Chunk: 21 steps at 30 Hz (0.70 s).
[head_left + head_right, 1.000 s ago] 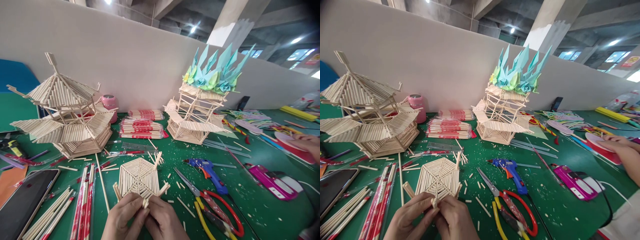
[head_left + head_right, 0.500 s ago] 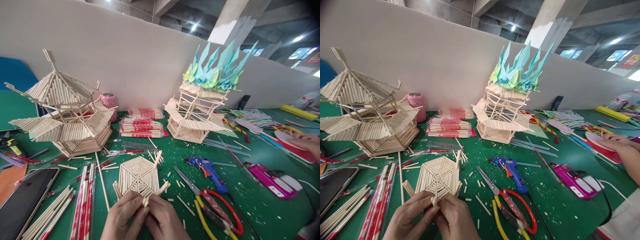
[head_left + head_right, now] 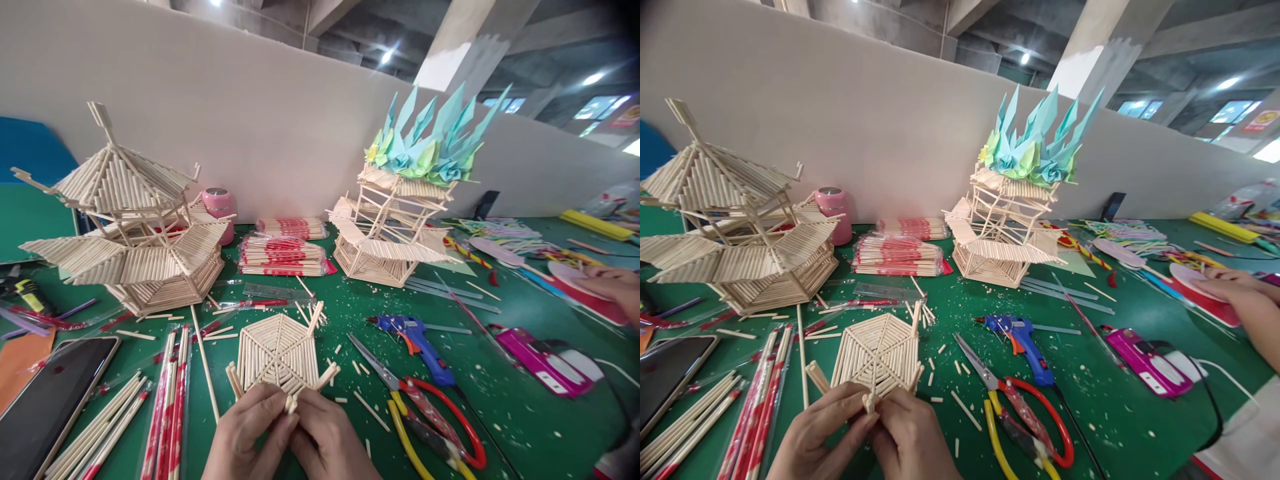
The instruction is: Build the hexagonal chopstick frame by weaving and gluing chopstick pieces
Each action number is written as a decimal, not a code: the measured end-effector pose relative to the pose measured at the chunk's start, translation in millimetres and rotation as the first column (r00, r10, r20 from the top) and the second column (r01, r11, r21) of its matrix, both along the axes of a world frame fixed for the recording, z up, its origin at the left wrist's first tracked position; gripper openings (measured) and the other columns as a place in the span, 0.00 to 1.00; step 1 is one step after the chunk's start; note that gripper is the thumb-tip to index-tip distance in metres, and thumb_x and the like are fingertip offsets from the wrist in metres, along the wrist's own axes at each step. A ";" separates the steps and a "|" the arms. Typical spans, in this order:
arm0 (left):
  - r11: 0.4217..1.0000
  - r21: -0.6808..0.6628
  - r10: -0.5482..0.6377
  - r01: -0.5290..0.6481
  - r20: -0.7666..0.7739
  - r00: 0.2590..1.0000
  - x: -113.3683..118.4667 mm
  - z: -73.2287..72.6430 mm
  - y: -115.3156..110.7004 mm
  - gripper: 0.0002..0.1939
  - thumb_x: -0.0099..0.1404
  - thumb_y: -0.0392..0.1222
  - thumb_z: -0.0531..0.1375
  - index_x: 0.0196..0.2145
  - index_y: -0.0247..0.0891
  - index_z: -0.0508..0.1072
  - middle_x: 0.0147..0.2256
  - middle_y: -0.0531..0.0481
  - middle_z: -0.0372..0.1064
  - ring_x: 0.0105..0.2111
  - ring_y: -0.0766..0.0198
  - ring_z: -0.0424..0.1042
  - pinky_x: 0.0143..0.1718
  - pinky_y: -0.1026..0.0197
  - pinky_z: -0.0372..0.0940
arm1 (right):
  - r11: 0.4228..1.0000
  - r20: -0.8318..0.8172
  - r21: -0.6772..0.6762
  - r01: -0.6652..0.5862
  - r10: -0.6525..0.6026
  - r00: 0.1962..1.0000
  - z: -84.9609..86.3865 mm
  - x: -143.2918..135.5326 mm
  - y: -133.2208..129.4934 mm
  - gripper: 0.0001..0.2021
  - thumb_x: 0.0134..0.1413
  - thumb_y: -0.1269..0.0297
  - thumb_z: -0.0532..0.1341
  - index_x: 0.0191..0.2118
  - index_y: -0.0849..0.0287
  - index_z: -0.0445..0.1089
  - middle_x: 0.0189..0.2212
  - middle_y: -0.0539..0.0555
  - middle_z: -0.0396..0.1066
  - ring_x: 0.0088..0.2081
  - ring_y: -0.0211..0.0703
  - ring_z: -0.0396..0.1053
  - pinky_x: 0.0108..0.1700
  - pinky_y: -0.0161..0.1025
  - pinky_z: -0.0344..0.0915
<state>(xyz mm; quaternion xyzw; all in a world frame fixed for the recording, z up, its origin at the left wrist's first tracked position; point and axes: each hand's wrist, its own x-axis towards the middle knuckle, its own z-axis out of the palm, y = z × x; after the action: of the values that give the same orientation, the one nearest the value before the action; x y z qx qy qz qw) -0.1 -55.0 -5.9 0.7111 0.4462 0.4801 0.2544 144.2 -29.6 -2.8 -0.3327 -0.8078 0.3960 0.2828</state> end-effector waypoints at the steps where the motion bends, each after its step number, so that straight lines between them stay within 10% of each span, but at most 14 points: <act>1: 1.000 0.003 0.001 -0.001 0.003 1.000 -0.1 0.2 0.0 0.08 0.58 0.26 0.54 0.32 0.37 0.67 0.28 0.51 0.67 0.27 0.68 0.69 0.28 0.70 0.66 | 1.000 -0.006 0.005 0.002 -0.002 1.000 0.5 -0.1 0.2 0.09 0.56 0.72 0.51 0.35 0.58 0.68 0.33 0.55 0.69 0.34 0.41 0.66 0.35 0.34 0.61; 21: 1.000 0.001 0.006 -0.006 0.022 1.000 0.9 1.5 -0.1 0.09 0.58 0.26 0.54 0.33 0.38 0.68 0.28 0.51 0.68 0.27 0.67 0.70 0.28 0.69 0.66 | 0.998 0.003 0.055 0.012 -0.012 1.000 -0.6 0.2 -0.6 0.09 0.54 0.74 0.52 0.35 0.58 0.68 0.32 0.54 0.69 0.33 0.41 0.66 0.34 0.34 0.62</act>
<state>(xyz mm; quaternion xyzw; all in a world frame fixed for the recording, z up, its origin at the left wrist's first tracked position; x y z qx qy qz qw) 0.8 -55.1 -4.3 0.7046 0.4451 0.4889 0.2577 144.3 -30.2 -3.4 -0.3304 -0.8169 0.3711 0.2928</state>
